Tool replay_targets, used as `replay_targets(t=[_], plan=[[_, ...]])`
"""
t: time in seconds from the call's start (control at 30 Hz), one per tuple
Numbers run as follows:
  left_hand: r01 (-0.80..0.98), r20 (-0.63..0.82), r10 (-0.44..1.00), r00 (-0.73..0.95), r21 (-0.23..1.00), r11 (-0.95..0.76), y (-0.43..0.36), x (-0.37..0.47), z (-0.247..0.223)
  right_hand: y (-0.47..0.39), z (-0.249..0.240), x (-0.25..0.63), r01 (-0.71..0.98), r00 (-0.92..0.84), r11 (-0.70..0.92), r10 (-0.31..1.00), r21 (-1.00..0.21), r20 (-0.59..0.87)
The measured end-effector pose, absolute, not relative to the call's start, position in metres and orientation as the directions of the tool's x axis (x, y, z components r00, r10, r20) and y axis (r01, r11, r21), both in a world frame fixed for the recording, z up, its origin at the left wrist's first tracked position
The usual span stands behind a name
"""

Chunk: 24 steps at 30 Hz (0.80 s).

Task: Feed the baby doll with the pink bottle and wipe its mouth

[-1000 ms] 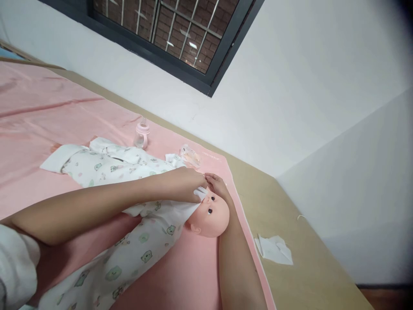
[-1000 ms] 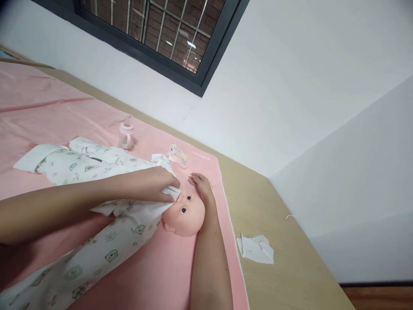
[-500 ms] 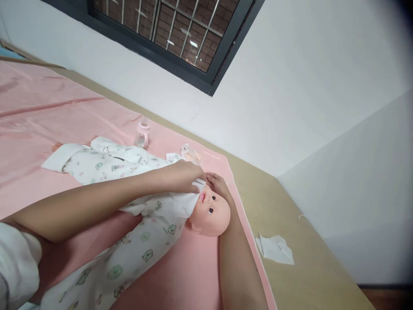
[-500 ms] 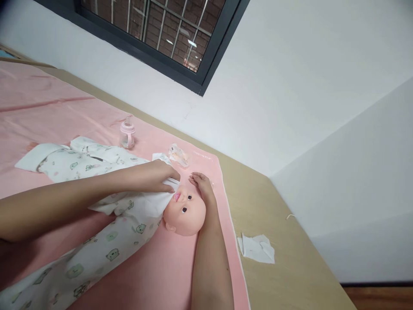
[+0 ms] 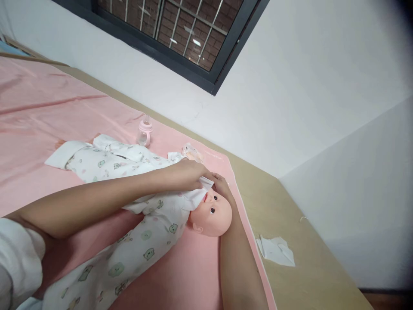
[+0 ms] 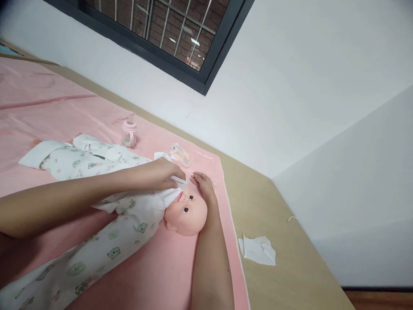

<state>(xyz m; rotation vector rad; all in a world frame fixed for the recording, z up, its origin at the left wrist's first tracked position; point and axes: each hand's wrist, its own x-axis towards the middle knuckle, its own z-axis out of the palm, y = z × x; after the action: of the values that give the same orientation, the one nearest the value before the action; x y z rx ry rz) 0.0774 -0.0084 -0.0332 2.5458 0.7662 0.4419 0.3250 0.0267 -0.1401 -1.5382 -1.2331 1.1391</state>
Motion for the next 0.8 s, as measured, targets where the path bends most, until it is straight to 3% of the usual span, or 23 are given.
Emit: replay_targets(t=[0.23,0.4,0.8], plan=[[0.376,0.257,0.554,0.792,0.510,-0.773,-0.002,0.077,-0.041,0.004,-0.141,0.316,0.240,0.076,-0.188,0.982,-0.952,-0.175],[0.336,0.224,0.537,0.813,0.573,-0.747,-0.005,0.077,-0.040,0.009,-0.135,0.317,0.237,0.104,-0.162,0.985,-0.958,-0.140],[0.354,0.221,0.525,0.822,0.523,-0.775,-0.006,0.081,-0.043,0.035,-0.140,0.327,0.239,0.158,-0.141,0.982,-0.961,-0.105]])
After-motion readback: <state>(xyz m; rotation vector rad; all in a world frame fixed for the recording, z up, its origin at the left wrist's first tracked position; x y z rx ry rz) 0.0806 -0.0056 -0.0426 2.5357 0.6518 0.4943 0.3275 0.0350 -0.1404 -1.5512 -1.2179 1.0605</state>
